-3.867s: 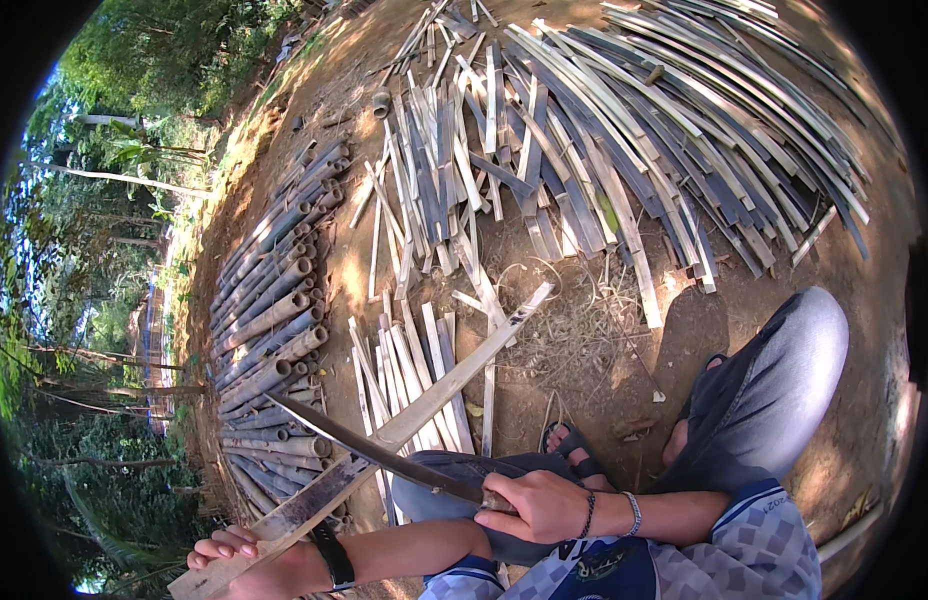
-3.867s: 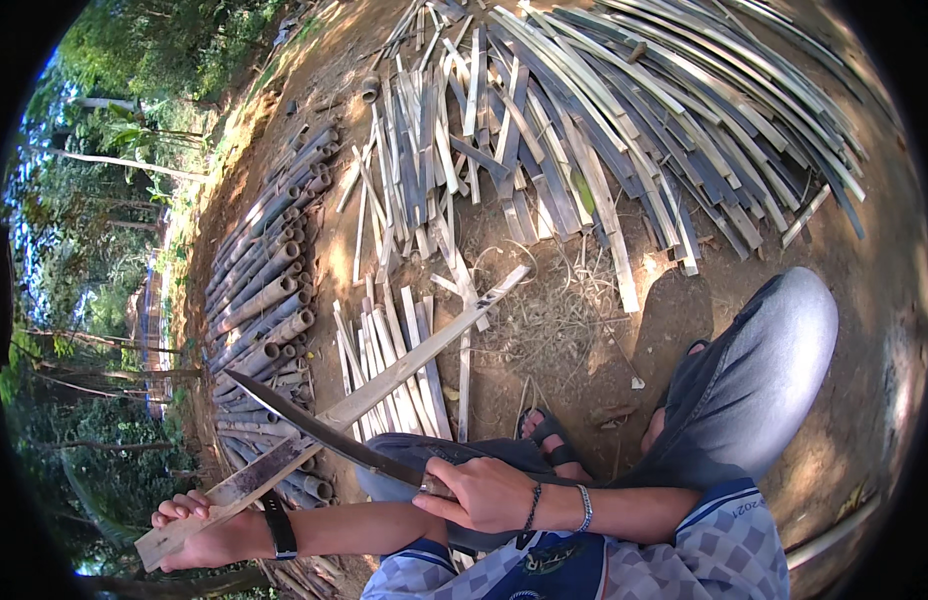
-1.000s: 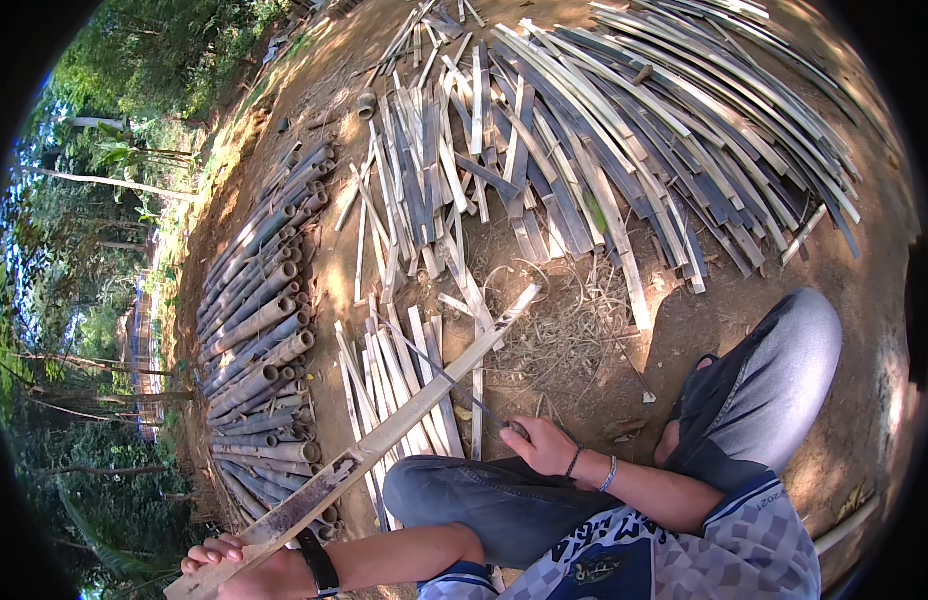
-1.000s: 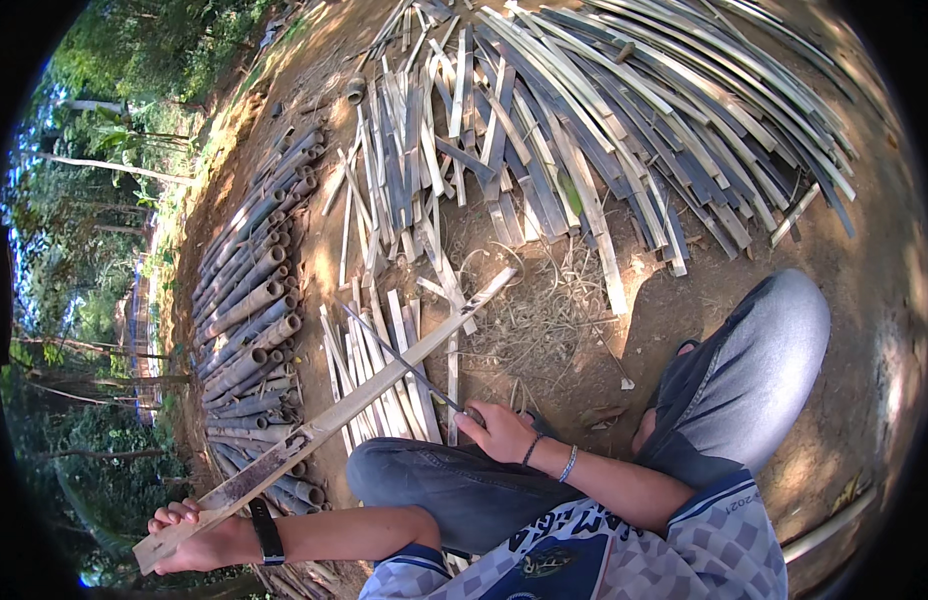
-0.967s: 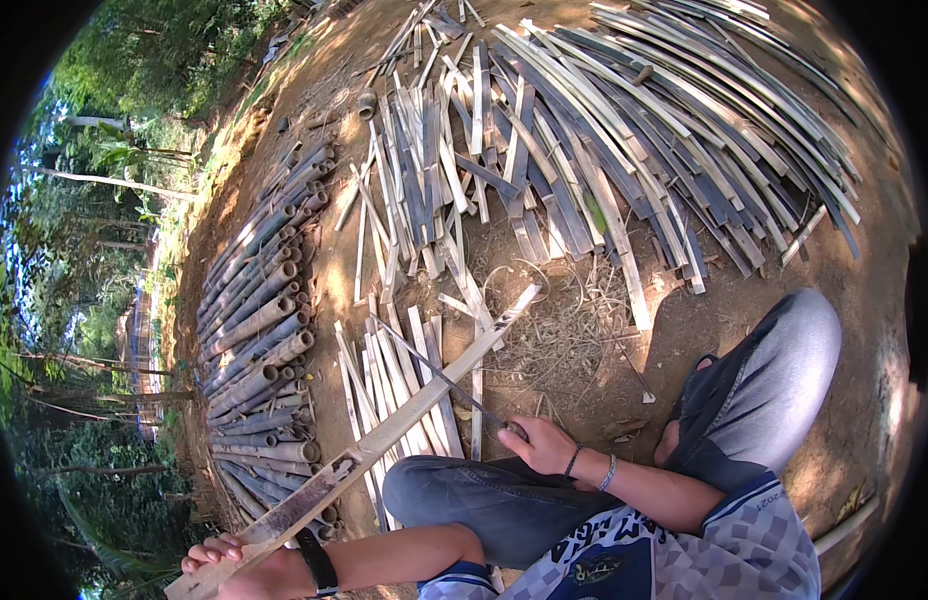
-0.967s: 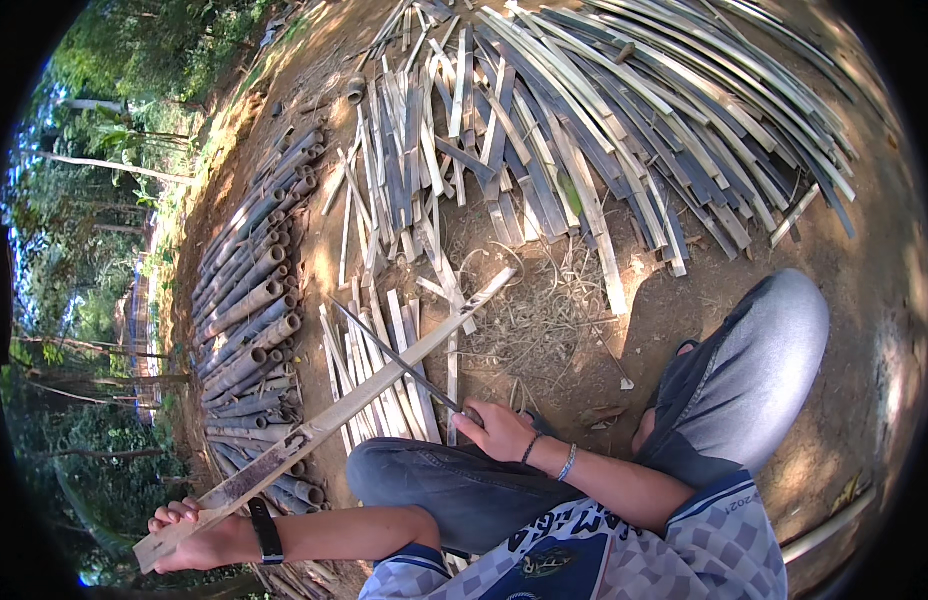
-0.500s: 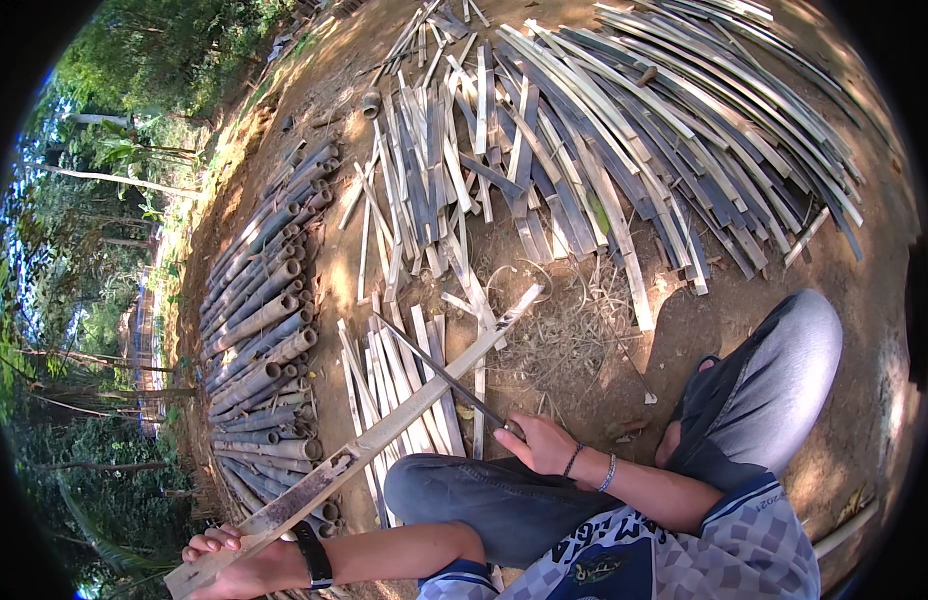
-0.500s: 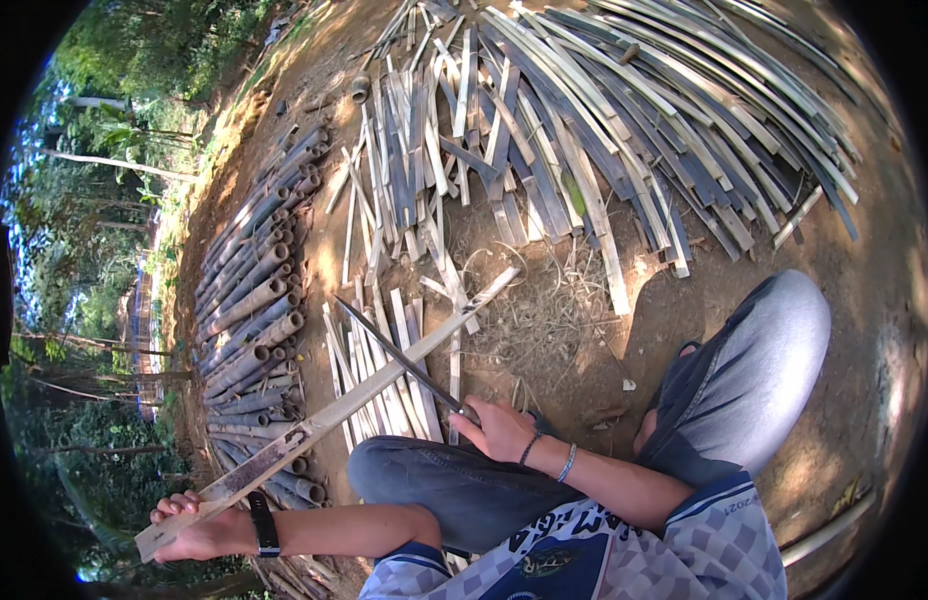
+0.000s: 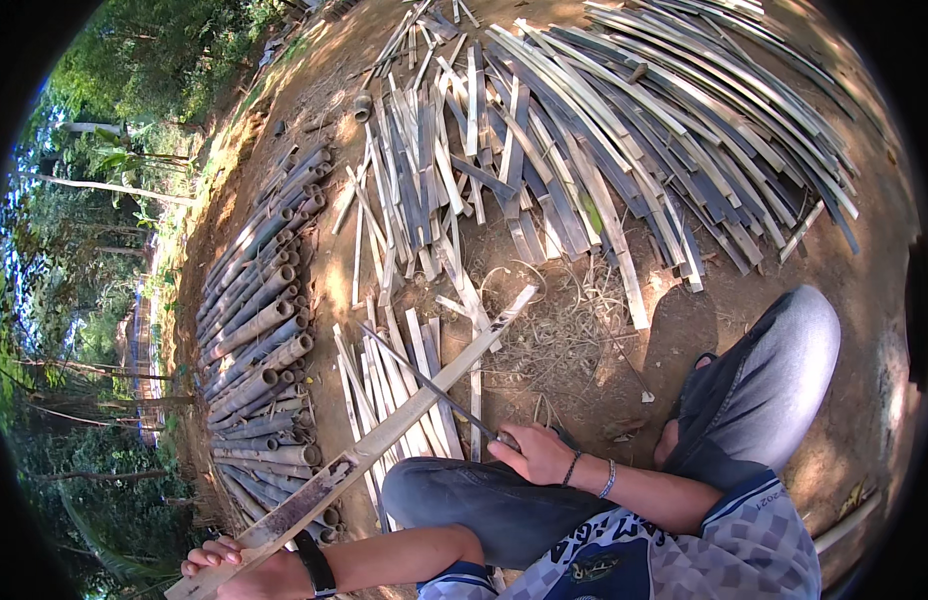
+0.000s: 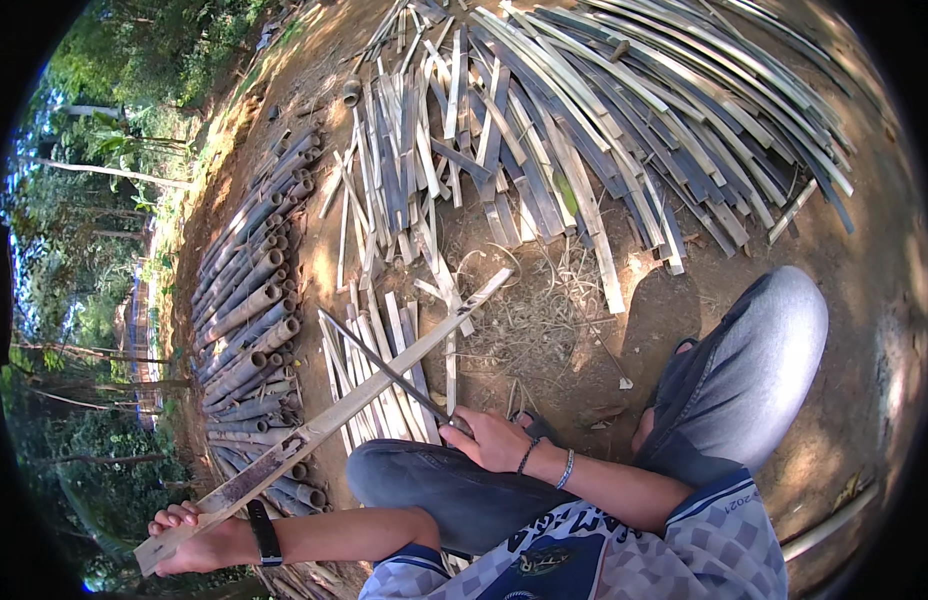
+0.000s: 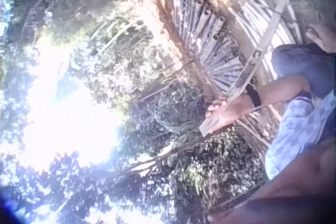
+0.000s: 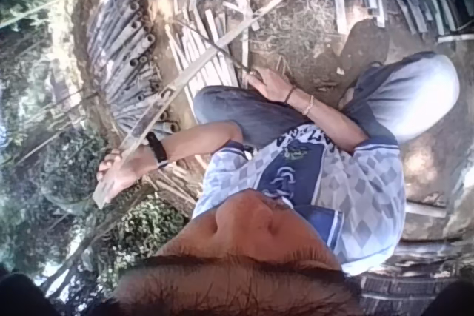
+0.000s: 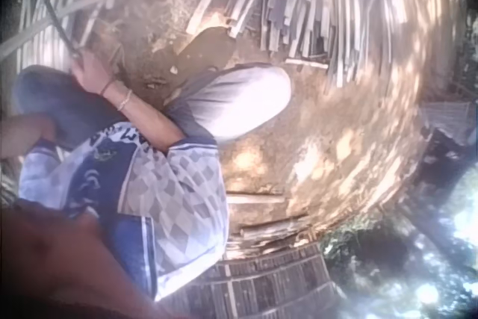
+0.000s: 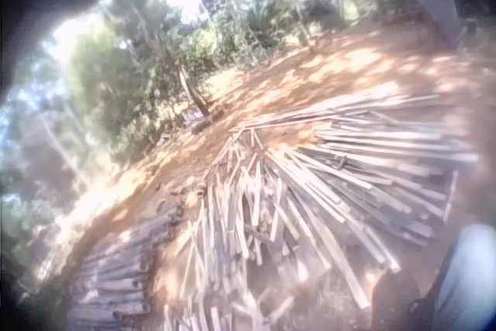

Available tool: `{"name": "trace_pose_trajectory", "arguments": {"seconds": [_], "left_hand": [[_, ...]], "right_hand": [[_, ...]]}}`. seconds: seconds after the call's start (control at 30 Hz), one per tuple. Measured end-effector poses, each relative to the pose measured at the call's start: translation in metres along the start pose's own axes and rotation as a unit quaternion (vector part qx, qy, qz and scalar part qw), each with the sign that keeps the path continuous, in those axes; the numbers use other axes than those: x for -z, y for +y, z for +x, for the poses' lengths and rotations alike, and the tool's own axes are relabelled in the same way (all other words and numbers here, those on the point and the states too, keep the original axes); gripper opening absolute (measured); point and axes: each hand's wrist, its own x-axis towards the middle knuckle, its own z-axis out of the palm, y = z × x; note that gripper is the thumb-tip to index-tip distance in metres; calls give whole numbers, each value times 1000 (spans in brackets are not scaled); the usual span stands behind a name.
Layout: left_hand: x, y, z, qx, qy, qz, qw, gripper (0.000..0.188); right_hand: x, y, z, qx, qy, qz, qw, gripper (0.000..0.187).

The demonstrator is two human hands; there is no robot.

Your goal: The person carves a notch and shaves the surface of a bamboo strip using a large knife while sitting on the ground.

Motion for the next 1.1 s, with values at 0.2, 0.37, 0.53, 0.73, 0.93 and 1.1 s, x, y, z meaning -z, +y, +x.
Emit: {"name": "trace_pose_trajectory", "arguments": {"seconds": [0.2, 0.37, 0.53, 0.73, 0.93, 1.1], "left_hand": [[9, -5, 8, 1, 11, 0, 1000, 69], [6, -6, 6, 5, 28, 15, 999, 68], [3, -3, 5, 1, 40, 22, 999, 68], [12, -7, 10, 5, 22, 10, 1000, 66], [10, -8, 9, 6, 29, 9, 1000, 67], [7, -6, 7, 10, 10, 7, 1000, 68]], "right_hand": [[-2, 40, 21, -33, 58, 8, 998, 45], [-7, 25, 11, -7, 32, 17, 999, 46], [-1, 46, 25, -95, 49, 56, 993, 45], [-3, 31, 18, -33, 52, 5, 998, 46], [9, 58, 34, -124, 85, 98, 984, 46], [4, 55, 27, 28, 103, -17, 994, 47]]}}
